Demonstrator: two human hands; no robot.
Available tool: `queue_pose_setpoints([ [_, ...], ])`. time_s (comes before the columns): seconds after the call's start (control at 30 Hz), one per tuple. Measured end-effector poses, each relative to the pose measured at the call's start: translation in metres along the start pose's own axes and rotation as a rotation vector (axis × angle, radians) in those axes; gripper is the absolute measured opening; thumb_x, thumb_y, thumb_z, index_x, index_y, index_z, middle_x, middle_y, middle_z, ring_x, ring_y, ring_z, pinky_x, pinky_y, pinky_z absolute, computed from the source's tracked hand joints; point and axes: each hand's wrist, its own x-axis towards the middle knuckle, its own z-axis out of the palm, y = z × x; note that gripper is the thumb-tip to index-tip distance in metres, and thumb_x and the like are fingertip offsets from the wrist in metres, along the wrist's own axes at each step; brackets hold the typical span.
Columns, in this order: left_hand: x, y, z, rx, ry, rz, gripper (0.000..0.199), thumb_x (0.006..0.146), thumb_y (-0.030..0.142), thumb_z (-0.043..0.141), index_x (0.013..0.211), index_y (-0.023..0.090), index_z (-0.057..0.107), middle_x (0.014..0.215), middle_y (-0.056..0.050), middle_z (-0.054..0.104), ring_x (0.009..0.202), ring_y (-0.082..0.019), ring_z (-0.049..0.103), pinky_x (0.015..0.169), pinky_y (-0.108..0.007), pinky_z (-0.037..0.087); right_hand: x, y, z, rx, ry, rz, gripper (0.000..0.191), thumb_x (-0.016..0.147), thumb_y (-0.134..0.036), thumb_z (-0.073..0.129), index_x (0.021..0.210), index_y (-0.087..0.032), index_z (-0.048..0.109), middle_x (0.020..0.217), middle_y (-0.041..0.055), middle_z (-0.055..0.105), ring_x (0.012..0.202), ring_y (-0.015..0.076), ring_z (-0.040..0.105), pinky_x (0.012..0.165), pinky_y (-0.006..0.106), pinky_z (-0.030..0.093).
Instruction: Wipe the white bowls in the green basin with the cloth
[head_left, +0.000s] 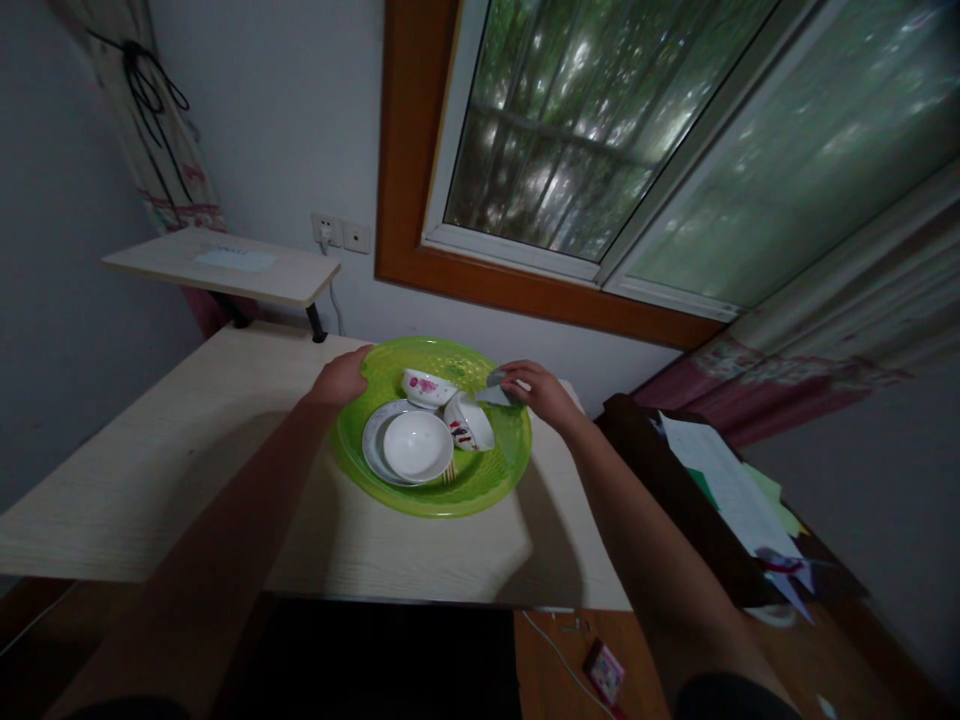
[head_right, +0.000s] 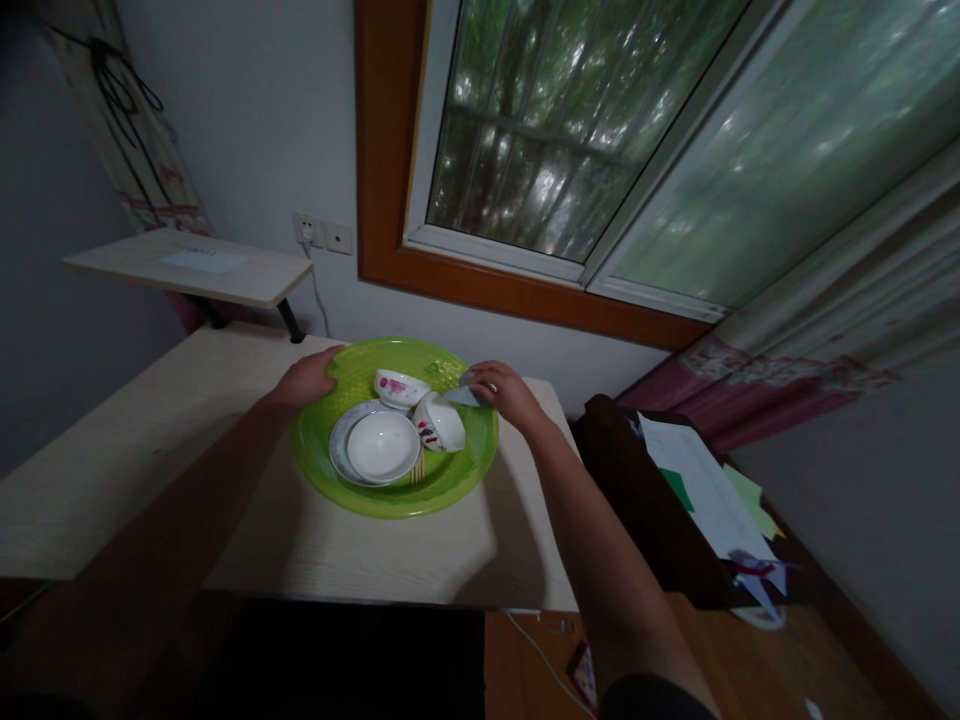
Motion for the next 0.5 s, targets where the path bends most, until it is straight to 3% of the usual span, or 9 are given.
queue_pose_setpoints([
  [0.1,0.000,0.000,-0.001,-0.007,0.000,0.002,0.082,0.090,0.009,0.061,0.171,0.027,0.058,0.161,-0.010,0.071,0.145,-0.029,0.070,0.118,-0.035,0.055,0.001,-0.003,0.010,-0.105,-0.122,0.012,0.022,0.100,-0.020,0.072,0.118,-0.021,0.084,0.154,0.0153,0.072,0.142,0.0305,0.068,0.126,0.051,0.051],
  [0.2,0.000,0.001,-0.002,-0.016,-0.009,0.003,0.082,0.090,0.008,0.060,0.170,0.027,0.058,0.161,-0.009,0.072,0.145,-0.028,0.070,0.118,-0.034,0.054,-0.001,-0.001,0.017,-0.184,-0.081,0.100,0.042,0.098,-0.020,0.074,0.140,-0.020,0.077,0.162,0.0177,0.064,0.151,0.0324,0.062,0.131,0.052,0.047],
  [0.3,-0.001,0.002,-0.002,-0.022,-0.013,0.000,0.082,0.090,0.009,0.060,0.170,0.026,0.058,0.162,-0.010,0.071,0.145,-0.029,0.070,0.117,-0.035,0.055,-0.002,0.000,0.021,-0.212,-0.053,0.223,0.064,0.095,-0.021,0.078,0.157,-0.017,0.064,0.163,0.0218,0.061,0.151,0.0341,0.062,0.129,0.051,0.049],
  [0.5,0.001,0.001,-0.001,-0.009,-0.003,-0.004,0.086,0.088,0.009,0.063,0.172,0.029,0.056,0.160,-0.009,0.073,0.146,-0.029,0.069,0.121,-0.036,0.054,0.005,-0.014,0.028,-0.286,-0.186,0.478,0.087,0.099,-0.023,0.077,0.176,-0.013,0.037,0.160,0.0248,0.065,0.146,0.0354,0.067,0.119,0.043,0.055],
])
